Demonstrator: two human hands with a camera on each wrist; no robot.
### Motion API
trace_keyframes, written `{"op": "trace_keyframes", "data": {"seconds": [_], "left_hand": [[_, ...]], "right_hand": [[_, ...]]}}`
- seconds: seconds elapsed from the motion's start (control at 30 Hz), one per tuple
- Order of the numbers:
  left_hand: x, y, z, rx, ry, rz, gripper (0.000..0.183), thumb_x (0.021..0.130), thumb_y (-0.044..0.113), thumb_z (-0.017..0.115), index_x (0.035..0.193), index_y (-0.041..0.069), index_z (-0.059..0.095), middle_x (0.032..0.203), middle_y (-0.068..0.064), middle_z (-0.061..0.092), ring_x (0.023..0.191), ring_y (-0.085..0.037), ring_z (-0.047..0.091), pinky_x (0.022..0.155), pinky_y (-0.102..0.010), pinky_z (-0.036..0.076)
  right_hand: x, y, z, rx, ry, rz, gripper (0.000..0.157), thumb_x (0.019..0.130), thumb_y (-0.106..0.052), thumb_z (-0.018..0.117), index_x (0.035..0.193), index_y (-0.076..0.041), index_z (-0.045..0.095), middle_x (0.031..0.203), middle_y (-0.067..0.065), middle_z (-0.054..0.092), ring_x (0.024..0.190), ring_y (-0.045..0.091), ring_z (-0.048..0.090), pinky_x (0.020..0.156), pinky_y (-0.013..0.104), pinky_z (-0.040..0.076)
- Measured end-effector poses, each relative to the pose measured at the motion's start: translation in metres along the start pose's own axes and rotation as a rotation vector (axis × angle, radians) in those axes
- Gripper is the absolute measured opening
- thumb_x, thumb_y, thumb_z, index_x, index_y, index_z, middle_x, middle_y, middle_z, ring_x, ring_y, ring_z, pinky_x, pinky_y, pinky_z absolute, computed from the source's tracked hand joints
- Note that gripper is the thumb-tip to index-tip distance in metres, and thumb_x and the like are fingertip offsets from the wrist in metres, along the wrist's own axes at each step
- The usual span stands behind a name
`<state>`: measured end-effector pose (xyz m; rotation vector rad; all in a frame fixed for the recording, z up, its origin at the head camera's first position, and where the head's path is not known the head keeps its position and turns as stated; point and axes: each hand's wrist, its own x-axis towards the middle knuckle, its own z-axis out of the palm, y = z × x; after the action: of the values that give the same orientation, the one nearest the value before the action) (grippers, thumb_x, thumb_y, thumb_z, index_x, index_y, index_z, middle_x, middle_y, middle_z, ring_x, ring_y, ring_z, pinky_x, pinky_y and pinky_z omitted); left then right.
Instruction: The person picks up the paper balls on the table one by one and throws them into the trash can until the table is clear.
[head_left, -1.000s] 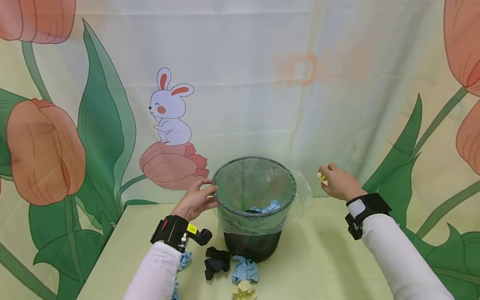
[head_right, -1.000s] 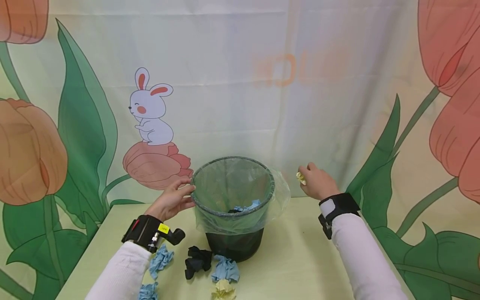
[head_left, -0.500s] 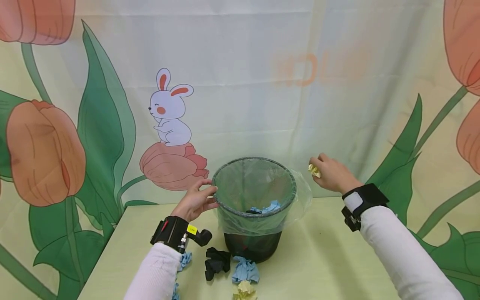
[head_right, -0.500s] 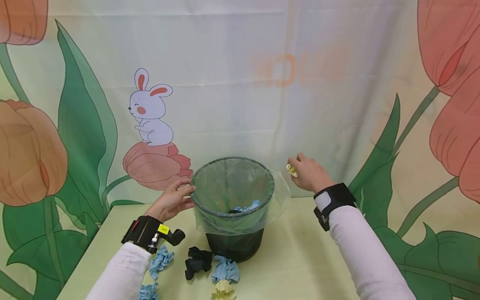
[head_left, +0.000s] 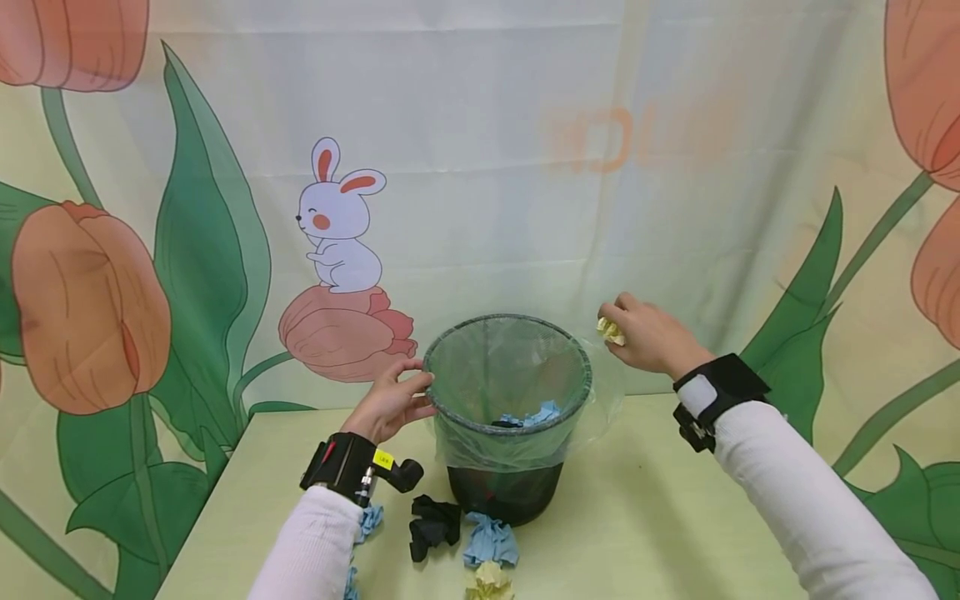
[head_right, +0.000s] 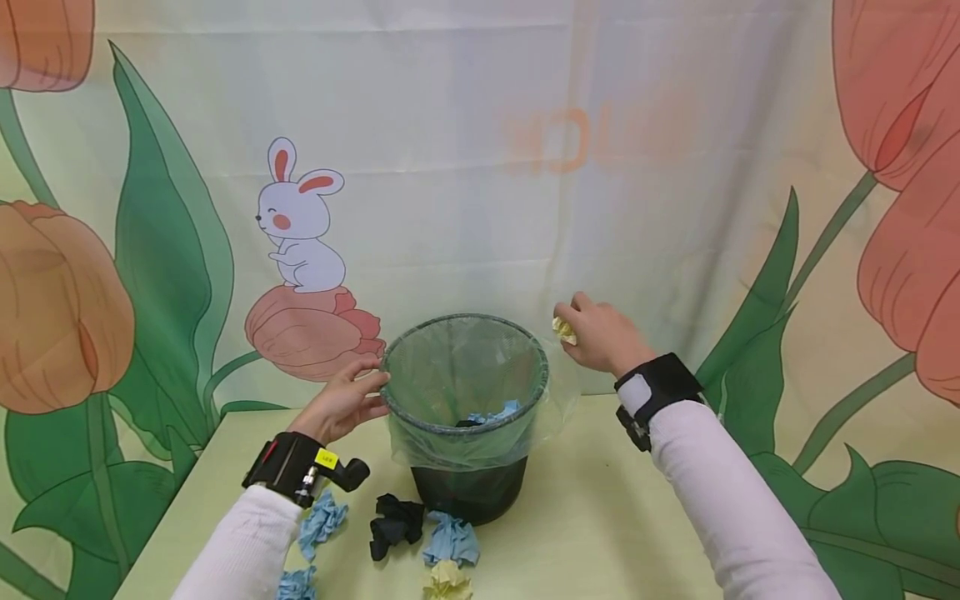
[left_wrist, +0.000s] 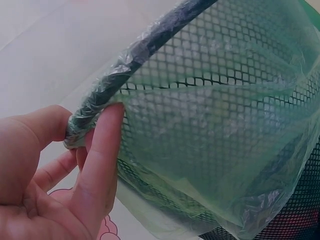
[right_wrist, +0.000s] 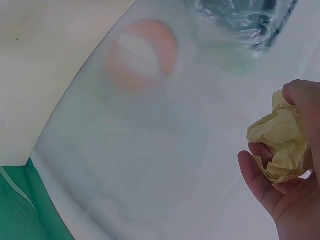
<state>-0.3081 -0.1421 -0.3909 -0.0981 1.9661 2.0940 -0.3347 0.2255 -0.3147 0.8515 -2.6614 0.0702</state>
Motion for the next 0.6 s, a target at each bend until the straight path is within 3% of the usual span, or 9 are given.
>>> {"op": "trace_keyframes", "data": {"seconds": [0.6], "left_hand": [[0.000, 0.001, 0.000, -0.001, 0.007, -0.005, 0.047, 0.095, 0.014, 0.050, 0.137, 0.010, 0.030, 0.109, -0.012, 0.041, 0.078, -0.018, 0.053, 0.072, -0.028, 0.057]], "right_hand": [[0.020, -0.051, -0.008, 0.107, -0.022, -0.147, 0.034, 0.082, -0.017, 0.069, 0.111, -0.008, 0.055, 0.101, 0.010, 0.051, 0.078, 0.021, 0.055, 0.064, 0.031, 0.051]]}}
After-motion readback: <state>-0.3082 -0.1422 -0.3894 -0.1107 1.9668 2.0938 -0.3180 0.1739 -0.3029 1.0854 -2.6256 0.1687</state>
